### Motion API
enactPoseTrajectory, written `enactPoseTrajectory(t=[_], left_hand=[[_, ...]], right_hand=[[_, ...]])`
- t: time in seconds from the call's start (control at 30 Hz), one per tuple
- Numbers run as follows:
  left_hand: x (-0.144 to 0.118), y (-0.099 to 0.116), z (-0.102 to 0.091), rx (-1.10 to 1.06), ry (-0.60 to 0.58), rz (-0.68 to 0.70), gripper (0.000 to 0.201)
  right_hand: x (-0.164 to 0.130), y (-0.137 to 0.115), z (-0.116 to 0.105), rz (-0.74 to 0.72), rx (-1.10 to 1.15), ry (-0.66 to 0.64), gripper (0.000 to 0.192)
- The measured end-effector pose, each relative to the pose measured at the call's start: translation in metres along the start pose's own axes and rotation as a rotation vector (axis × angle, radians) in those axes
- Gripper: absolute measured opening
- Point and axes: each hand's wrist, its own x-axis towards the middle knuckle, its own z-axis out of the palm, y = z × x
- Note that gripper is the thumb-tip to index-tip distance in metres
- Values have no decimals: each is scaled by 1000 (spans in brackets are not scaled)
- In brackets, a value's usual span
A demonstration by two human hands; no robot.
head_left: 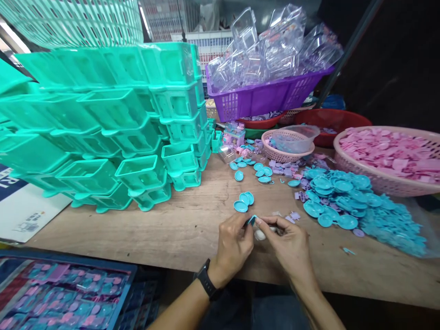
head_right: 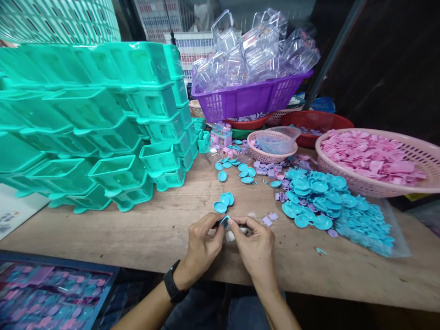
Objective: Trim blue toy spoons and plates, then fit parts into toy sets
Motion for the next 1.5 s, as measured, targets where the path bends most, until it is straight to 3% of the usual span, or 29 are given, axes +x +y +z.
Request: enactPoseTrajectory(t=[0.27,0.4,0.53,0.63,0.73,0.8,0.87,0.93,1.0,1.07,1.17,1.23,1.33,1.5], left_hand=[[3,-5,8,80,-6,231,26],[0,-3,14,62,10,161,24],[-6,0,20,-18,-99,106,21],[-2,-9,19,-17,-93,111,29],[16,-27,10,110,-8,74,23],[30,-38,2,239,-30,-20,23],[42,-44,-6,332,-131,-153,31],[51,-44,-10,367,-268,-272,38],[57,-42,-8,395,-362,-340,40],[60,-39,-4,434,-409,-361,32],[59,-38,-2,427,-431,-356,13],[56,-39,-4,346,-393,-375,14],[49,-40,-13,145,-298,-417,20],[37,-34,-23,-109,-222,-449,19]], right_hand=[[8,-5,-11,14,35,-106,23],[6,1,-11,51,56,-91,26],[14,13,-20,57,13,-181,27],[44,20,-53,13,-94,-38,33],[90,23,-112,-67,-326,330,40],[122,27,-156,-144,-532,532,39],[151,36,-188,-248,-699,594,36],[168,46,-201,-369,-772,538,34],[168,50,-191,-427,-807,508,31],[154,47,-161,-412,-793,425,29],[128,38,-98,-353,-703,134,28],[122,36,-63,-308,-779,-29,24],[133,39,-33,-246,-914,-40,28],[159,50,-17,-196,-974,-32,26]])
